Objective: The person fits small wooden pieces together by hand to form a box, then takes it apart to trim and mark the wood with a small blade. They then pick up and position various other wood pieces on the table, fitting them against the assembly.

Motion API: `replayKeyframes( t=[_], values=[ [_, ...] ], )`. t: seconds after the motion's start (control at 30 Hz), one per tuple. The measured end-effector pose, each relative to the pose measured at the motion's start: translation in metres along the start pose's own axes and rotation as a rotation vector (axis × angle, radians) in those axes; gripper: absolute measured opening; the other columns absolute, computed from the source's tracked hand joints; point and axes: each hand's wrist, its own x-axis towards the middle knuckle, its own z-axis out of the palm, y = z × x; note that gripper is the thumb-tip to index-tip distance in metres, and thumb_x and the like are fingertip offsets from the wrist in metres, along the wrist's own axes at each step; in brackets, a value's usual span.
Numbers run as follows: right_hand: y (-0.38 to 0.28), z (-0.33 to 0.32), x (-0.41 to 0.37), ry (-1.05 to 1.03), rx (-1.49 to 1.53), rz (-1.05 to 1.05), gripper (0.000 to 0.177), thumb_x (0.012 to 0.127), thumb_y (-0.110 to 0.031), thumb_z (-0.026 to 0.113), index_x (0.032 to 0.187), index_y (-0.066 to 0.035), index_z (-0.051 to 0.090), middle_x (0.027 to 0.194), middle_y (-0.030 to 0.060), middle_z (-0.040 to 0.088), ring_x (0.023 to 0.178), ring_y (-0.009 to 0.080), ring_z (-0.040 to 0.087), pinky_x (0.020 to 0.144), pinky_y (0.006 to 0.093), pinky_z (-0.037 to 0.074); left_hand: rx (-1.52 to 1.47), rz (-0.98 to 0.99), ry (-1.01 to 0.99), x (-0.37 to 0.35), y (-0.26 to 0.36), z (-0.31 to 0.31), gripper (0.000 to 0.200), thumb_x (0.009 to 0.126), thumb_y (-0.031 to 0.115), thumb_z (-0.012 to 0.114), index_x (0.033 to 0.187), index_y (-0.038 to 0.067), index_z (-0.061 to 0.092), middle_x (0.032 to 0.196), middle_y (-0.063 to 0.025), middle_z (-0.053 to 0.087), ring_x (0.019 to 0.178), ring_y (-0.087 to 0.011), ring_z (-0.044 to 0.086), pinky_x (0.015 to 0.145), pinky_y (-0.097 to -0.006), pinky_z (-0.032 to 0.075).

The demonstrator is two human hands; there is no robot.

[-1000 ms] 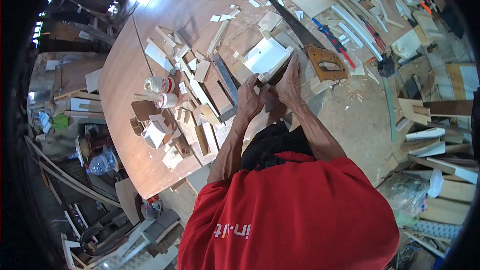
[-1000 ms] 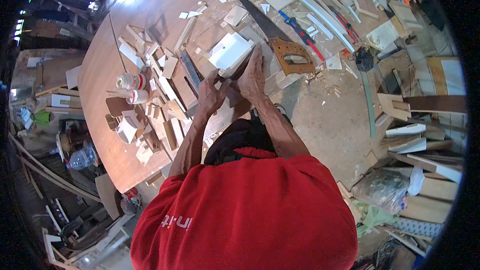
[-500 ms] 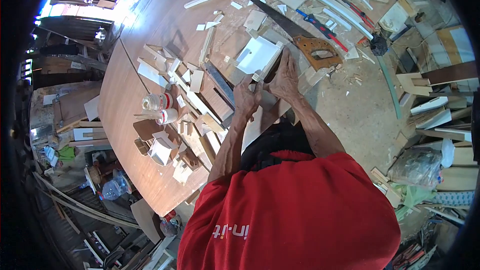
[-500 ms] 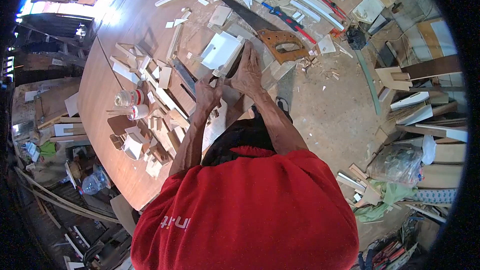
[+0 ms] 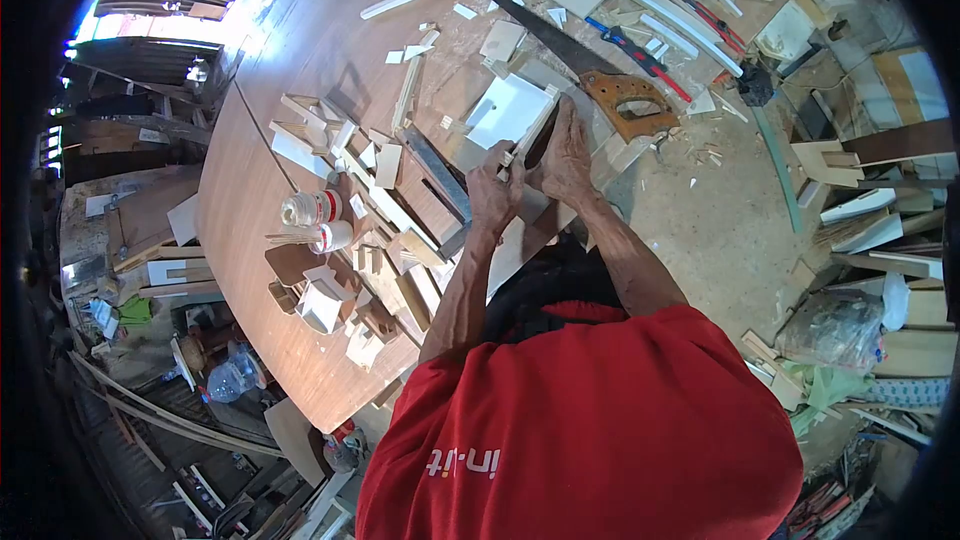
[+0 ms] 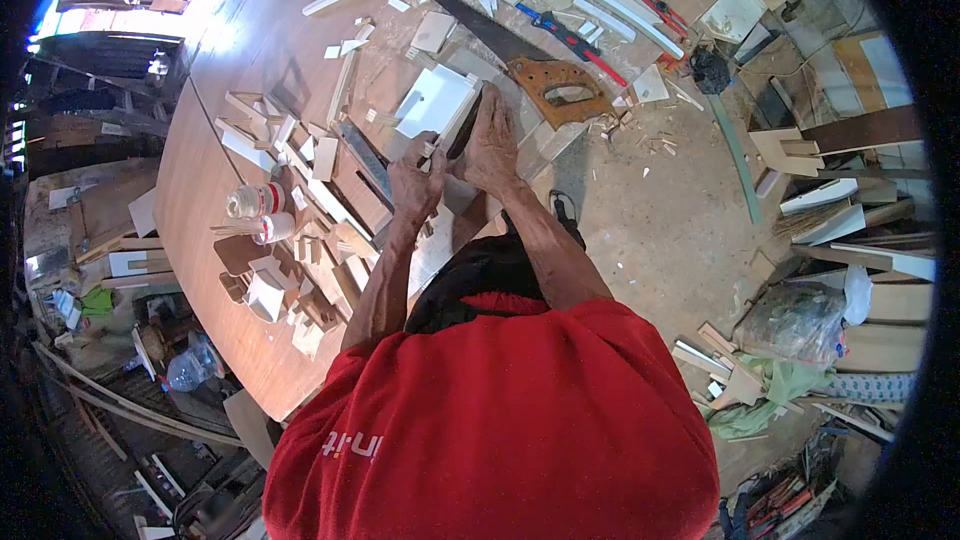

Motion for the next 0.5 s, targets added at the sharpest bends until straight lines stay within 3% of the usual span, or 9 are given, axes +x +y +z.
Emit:
replayKeyframes(
  t=[0.2, 0.37, 0.5],
  values=[
    [0.007, 0.007, 0.000, 0.069, -0.084, -0.088, 0.125, 0.055, -0.036, 0.086, 0.142, 0.009, 0.007, 0.138, 0.0316, 0.029, 0.128, 0.0462, 0.033, 0.109, 0.0499, 0.026, 0.023, 0.055, -0.026, 0.001, -0.006, -0.002, 0.021, 0.084, 0.010, 0.061, 0.104, 0.003, 0.060, 0.077, -0.0206, 0.066, 0.070, -0.0364, 0.067, 0.064, -0.0403, 0.052],
    [0.003, 0.003, 0.000, 0.020, -0.054, -0.039, 0.126, 0.055, -0.037, 0.086, 0.142, 0.009, 0.007, 0.135, 0.0314, 0.032, 0.125, 0.0462, 0.035, 0.108, 0.0504, 0.027, 0.023, 0.075, -0.017, 0.000, -0.010, 0.000, 0.024, 0.084, 0.010, 0.062, 0.106, 0.003, 0.058, 0.078, -0.0207, 0.066, 0.070, -0.0365, 0.067, 0.064, -0.0409, 0.052],
    [0.006, 0.006, 0.001, 0.022, -0.042, -0.019, 0.126, 0.055, -0.037, 0.086, 0.142, 0.009, 0.007, 0.134, 0.0317, 0.032, 0.124, 0.0466, 0.036, 0.108, 0.0510, 0.028, 0.005, 0.020, -0.034, -0.004, -0.008, 0.001, 0.043, 0.084, 0.007, 0.061, 0.124, 0.001, 0.048, 0.091, -0.0229, 0.067, 0.083, -0.0379, 0.068, 0.073, -0.0404, 0.053]
  ],
)
